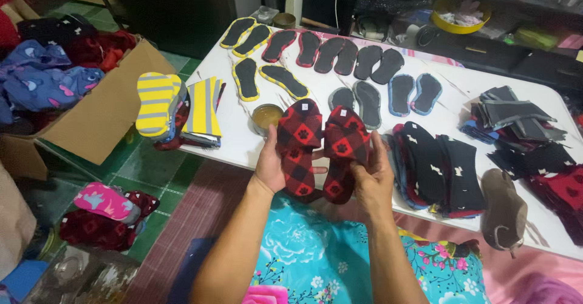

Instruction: The person assembles slippers by hand, fitting fabric uppers onto soles and wooden lasts, and aligning different components on a table.

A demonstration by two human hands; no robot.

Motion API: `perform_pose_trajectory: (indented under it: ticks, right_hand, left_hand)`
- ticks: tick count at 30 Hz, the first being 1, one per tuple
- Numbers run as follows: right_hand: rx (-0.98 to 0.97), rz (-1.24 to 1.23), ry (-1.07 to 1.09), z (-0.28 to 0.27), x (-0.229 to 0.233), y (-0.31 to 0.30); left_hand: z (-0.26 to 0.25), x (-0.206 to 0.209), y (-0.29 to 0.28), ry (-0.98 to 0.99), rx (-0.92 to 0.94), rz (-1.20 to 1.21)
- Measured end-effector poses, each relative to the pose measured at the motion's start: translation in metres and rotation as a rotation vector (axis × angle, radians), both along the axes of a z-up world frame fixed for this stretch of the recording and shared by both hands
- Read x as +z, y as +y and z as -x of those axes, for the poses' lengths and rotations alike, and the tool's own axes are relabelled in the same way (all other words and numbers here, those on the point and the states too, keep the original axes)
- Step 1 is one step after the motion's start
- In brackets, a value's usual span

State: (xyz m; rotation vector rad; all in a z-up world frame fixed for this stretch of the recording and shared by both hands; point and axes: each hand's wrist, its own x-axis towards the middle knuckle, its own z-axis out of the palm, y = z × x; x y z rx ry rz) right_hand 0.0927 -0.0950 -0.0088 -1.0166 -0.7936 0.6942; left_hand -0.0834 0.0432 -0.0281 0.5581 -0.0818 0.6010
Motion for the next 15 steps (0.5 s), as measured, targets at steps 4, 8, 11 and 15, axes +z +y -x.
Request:
perform_pose_trajectory:
  ticks: [4,8,11,15]
  right_hand:
    - [-0.020,0.020,-0.041,0.001,-0.002,-0.001]
    - [0.011,-0.001,-0.076,0.001,-0.006,0.000]
    - [0.066,-0.017,-0.062,-0.001,-0.004,-0.003]
    - [0.130,-0.056,0.031,0.002,-0.003,-0.008]
  left_hand:
    - [0.006,0.000,0.000,0.019,-0.027,0.028]
    - [0.013,-0.003,-0.001,0.035,-0.060,0.033]
    - [0.014,-0.005,-0.001,0.014,-0.075,0.048]
    - [0.013,-0.007,-0.003,-0.042,-0.136,0.055]
